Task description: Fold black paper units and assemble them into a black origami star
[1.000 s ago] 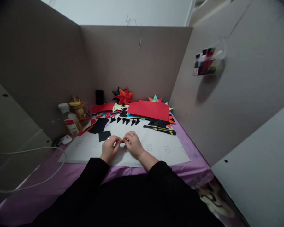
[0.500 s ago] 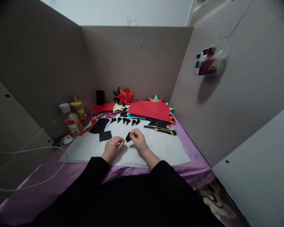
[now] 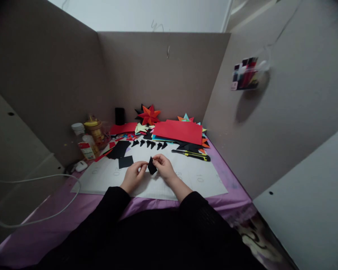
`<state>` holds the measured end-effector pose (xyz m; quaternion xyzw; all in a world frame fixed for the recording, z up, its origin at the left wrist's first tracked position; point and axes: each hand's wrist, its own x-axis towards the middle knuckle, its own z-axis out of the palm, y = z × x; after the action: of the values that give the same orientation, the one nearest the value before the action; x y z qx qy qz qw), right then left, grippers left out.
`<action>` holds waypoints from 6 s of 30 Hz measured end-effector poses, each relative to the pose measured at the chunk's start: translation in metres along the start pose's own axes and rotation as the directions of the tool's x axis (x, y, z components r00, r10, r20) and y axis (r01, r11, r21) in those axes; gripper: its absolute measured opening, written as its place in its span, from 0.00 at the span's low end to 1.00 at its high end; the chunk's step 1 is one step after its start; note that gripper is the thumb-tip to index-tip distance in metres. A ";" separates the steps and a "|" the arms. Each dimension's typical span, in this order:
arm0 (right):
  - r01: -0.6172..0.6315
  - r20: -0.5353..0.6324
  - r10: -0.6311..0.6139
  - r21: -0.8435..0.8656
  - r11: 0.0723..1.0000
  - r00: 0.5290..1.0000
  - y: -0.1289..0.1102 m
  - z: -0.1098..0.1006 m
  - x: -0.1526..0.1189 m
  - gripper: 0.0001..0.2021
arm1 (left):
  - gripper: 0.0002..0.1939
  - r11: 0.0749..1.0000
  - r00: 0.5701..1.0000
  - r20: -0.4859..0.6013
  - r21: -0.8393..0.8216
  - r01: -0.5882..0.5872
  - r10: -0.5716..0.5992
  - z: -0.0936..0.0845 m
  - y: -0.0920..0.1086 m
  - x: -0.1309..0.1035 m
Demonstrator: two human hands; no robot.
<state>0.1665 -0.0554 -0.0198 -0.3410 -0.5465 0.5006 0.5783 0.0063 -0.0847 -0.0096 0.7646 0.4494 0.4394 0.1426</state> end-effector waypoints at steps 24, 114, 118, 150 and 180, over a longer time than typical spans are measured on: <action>0.108 0.066 -0.097 -0.184 0.977 0.993 -0.003 -0.006 -0.006 0.11 | 0.16 0.966 0.975 0.041 -0.128 0.224 -0.221 -0.003 -0.001 0.004; 0.599 0.812 0.204 -0.550 0.581 0.548 -0.013 -0.011 0.063 0.09 | 0.14 0.926 0.948 0.311 0.335 -0.175 0.066 -0.016 0.010 -0.036; 0.575 0.825 0.253 -0.541 0.614 0.506 -0.014 -0.005 0.070 0.07 | 0.15 0.924 0.942 0.328 0.332 -0.190 0.076 -0.018 0.009 -0.034; 0.333 0.454 0.128 -0.792 0.512 0.882 0.020 -0.004 0.045 0.02 | 0.19 0.830 0.953 0.297 0.516 -0.213 0.060 -0.002 0.017 -0.036; 0.186 0.257 0.274 -0.947 0.262 0.927 0.015 0.015 0.050 0.08 | 0.18 0.813 0.943 0.328 0.535 -0.229 0.051 -0.002 0.020 -0.034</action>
<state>0.1444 -0.0064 -0.0168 -0.5348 -0.8251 0.1357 0.1213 0.0086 -0.1233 -0.0147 0.8608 0.4744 0.1752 -0.0576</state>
